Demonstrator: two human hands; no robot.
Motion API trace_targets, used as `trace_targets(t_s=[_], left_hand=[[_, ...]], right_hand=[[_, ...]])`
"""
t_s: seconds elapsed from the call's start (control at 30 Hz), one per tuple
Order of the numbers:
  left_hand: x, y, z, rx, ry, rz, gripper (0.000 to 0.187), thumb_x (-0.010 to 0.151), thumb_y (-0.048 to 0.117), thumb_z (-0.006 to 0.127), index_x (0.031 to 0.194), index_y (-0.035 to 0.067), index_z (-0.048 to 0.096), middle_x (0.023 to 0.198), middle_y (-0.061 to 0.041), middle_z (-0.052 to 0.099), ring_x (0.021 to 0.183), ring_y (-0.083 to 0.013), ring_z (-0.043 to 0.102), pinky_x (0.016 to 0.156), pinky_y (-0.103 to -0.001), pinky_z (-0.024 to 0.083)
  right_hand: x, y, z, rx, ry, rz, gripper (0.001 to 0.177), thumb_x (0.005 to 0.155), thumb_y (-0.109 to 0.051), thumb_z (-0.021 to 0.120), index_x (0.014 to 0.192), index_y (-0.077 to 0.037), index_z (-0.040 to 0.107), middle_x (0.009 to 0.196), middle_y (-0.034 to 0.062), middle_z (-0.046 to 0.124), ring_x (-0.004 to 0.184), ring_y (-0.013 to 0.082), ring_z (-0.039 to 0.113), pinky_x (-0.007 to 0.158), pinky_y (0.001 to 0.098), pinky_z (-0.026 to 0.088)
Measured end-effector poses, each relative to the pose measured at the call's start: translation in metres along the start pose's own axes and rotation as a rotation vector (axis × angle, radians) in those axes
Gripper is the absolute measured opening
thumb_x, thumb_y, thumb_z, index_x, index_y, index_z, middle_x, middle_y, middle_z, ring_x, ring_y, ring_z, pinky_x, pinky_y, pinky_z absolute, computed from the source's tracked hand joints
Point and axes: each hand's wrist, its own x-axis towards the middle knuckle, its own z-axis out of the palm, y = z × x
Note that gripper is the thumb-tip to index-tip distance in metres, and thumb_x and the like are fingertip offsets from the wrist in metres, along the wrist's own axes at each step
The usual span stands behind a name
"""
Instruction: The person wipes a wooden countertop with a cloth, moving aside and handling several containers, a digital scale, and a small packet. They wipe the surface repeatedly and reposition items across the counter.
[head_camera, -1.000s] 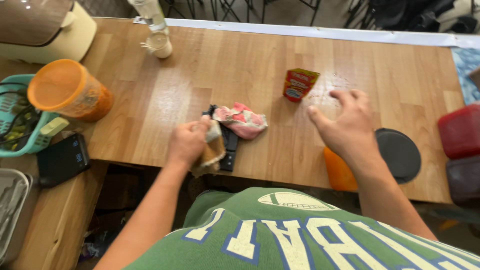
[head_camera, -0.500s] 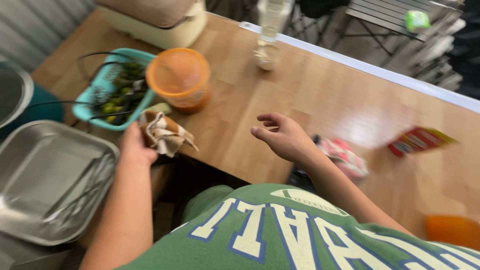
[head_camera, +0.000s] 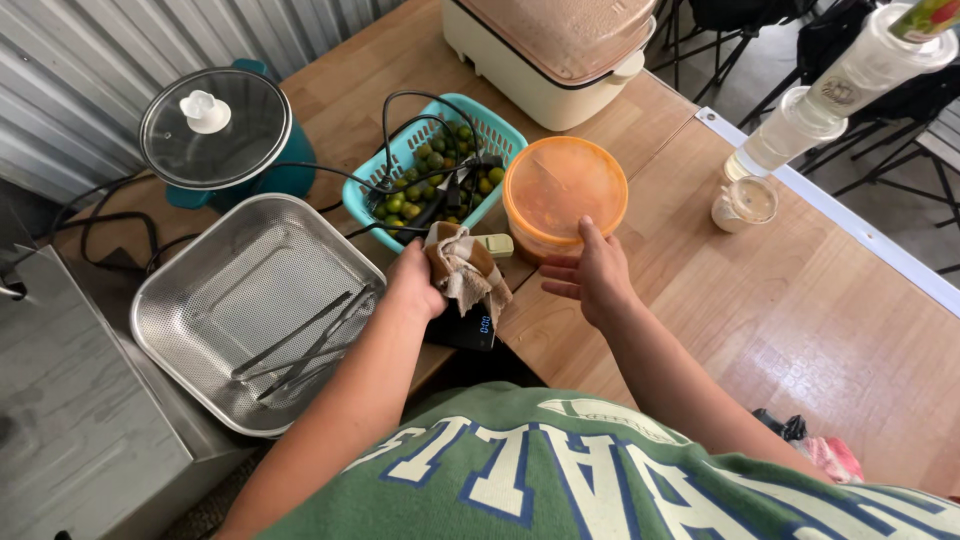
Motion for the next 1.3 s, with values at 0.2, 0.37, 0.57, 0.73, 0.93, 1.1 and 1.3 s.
trace_targets(t_s=[0.2,0.37,0.57,0.73,0.93,1.1,1.3], left_hand=[[0.032,0.017,-0.003,0.041,0.029,0.157,0.023,0.095,0.017,0.055,0.107,0.0,0.066,0.098,-0.015,0.07,0.084,-0.0301,0.072,0.076,-0.05,0.061],[0.061,0.059,0.013,0.053,0.017,0.167,0.024,0.093,0.018,0.051,0.105,0.002,0.065,0.095,-0.014,0.07,0.079,-0.0296,0.071,0.07,-0.052,0.062],[0.019,0.077,0.027,0.174,-0.028,0.162,0.02,0.095,0.017,0.057,0.104,0.002,0.066,0.095,-0.013,0.072,0.08,-0.0278,0.072,0.07,-0.049,0.062],[-0.069,0.047,0.01,0.936,-0.015,0.299,0.024,0.095,0.022,0.064,0.094,0.0,0.073,0.09,-0.011,0.074,0.079,-0.0246,0.068,0.069,-0.044,0.057],[-0.144,-0.031,0.001,2.058,0.003,0.518,0.082,0.08,0.049,0.077,0.147,0.013,0.047,0.099,-0.022,0.074,0.092,-0.0382,0.07,0.08,-0.05,0.055],[-0.151,-0.049,0.003,2.19,-0.062,0.681,0.104,0.081,0.046,0.076,0.159,0.003,0.024,0.083,-0.018,0.075,0.073,-0.0369,0.073,0.066,-0.05,0.058],[-0.149,-0.054,0.001,2.211,-0.079,0.808,0.099,0.082,0.041,0.077,0.156,-0.003,0.028,0.087,-0.015,0.073,0.07,-0.0346,0.074,0.061,-0.047,0.059]], right_hand=[[0.034,-0.003,0.001,0.036,-0.072,-0.039,0.052,0.101,-0.04,0.044,0.141,-0.009,0.032,0.116,0.0334,0.066,0.102,0.0409,0.073,0.084,0.05,0.062],[0.061,-0.022,0.027,-0.044,-0.158,-0.04,0.054,0.101,-0.041,0.042,0.145,-0.01,0.032,0.118,0.032,0.066,0.104,0.0409,0.072,0.085,0.0487,0.061],[0.072,-0.024,0.04,-0.34,-0.219,-0.06,0.073,0.096,-0.057,0.05,0.151,-0.009,0.045,0.131,0.0202,0.07,0.113,0.0302,0.066,0.087,0.046,0.056],[0.057,0.006,0.047,-0.585,-0.233,-0.023,0.079,0.084,-0.052,0.073,0.141,-0.001,0.055,0.128,0.0176,0.066,0.107,0.0293,0.069,0.08,0.0442,0.063],[0.06,0.032,0.078,-0.788,-0.012,-0.254,0.076,0.076,-0.038,0.086,0.136,-0.004,0.053,0.109,0.0192,0.071,0.086,0.0267,0.071,0.069,0.0379,0.058],[0.071,0.036,0.081,-0.679,0.029,-0.312,0.07,0.07,-0.027,0.089,0.127,0.0,0.058,0.109,0.0167,0.072,0.093,0.0252,0.072,0.077,0.0392,0.06],[0.017,0.033,0.061,-0.857,0.08,-0.953,0.043,0.081,-0.017,0.083,0.117,-0.005,0.064,0.107,0.0167,0.066,0.098,0.0318,0.065,0.085,0.0428,0.054]])
